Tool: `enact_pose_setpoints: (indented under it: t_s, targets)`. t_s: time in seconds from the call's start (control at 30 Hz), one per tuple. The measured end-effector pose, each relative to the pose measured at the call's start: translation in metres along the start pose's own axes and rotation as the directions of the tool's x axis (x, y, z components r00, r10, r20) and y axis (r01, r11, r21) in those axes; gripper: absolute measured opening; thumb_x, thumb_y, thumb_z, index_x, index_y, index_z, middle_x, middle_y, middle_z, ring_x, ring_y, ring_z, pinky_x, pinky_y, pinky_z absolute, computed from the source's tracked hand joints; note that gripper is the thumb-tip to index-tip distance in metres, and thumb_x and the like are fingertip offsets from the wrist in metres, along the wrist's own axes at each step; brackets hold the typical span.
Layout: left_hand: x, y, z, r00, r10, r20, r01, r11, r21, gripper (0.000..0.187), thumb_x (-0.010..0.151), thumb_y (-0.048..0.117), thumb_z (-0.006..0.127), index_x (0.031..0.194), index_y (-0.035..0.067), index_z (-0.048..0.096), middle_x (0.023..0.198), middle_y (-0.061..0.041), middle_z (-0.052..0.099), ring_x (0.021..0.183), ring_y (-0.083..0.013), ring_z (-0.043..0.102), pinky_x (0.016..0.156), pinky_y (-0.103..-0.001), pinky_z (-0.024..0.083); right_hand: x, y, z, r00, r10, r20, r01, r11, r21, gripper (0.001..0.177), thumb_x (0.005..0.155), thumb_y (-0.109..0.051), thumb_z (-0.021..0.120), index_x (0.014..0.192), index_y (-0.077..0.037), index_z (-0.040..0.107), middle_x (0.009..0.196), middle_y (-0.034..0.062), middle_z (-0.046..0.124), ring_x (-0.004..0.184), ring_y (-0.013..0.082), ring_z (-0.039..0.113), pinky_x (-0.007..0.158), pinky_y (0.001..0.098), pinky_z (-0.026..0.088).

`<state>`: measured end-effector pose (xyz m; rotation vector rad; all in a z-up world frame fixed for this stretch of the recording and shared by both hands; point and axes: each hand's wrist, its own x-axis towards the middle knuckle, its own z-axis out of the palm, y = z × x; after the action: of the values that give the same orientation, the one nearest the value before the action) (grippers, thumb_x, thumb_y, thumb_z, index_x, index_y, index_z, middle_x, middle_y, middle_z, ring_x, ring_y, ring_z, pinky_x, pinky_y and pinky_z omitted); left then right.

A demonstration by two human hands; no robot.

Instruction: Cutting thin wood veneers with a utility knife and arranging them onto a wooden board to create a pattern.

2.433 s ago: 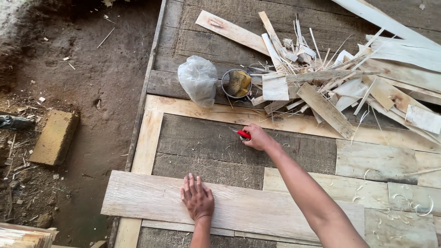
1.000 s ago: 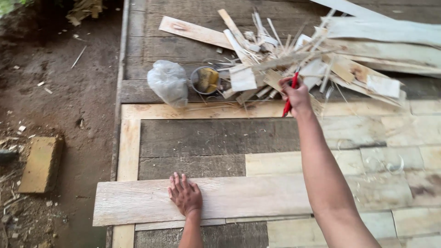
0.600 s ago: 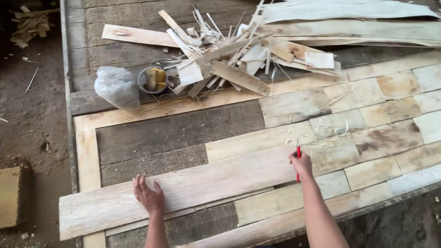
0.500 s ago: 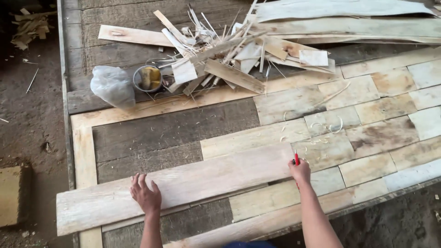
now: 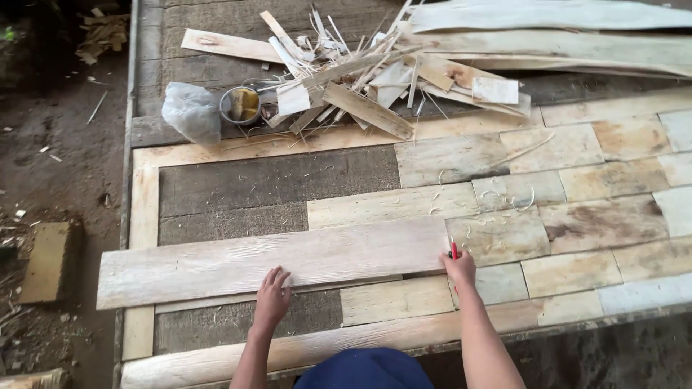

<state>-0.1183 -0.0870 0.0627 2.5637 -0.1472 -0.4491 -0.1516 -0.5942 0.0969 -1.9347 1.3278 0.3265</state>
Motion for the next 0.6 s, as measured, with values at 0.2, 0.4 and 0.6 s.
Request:
enact_pose_setpoints:
  t_s: [0.2,0.4,0.6]
  targets:
    - [-0.004,0.019,-0.015,0.992,-0.127,0.016,0.125,0.989,0.084,0.037,0.095,0.024,0.062,0.132,0.027,0.065,0.137,-0.002,0.059,0.136,-0.0263,0.057,0.107,-0.041,0.053,0.074,0.058,0.007,0.990,-0.143,-0.001,0.143,0.988,0.058,0.030,0.084,-0.040,0.080,0.103,-0.017,0.078,0.095,0.0089,0.075,0.086,0.0280,0.072,0.071,0.0373,0.056]
    - [-0.025,0.017,-0.042,0.973,-0.168,-0.160,0.190,0.973,0.132,0.034,0.094,0.027,0.063,0.128,0.025,0.067,0.133,-0.005,0.058,0.129,-0.0298,0.060,0.100,-0.045,0.055,0.022,0.033,-0.023,0.973,-0.227,0.035,0.172,0.819,0.548,0.019,0.089,-0.018,0.076,0.101,-0.006,0.066,0.078,0.0046,0.052,0.062,0.0128,0.050,0.046,0.0200,0.040]
    - [-0.036,0.026,-0.049,0.985,-0.110,-0.131,0.135,0.970,0.200,0.063,0.088,0.046,0.074,0.143,0.024,0.054,0.152,-0.009,0.042,0.144,-0.0342,0.044,0.111,-0.056,0.046,0.044,0.053,-0.016,0.929,-0.300,-0.217,0.361,0.867,0.345,0.021,0.083,-0.031,0.086,0.094,-0.015,0.076,0.083,0.0072,0.070,0.078,0.0192,0.064,0.067,0.0355,0.051]
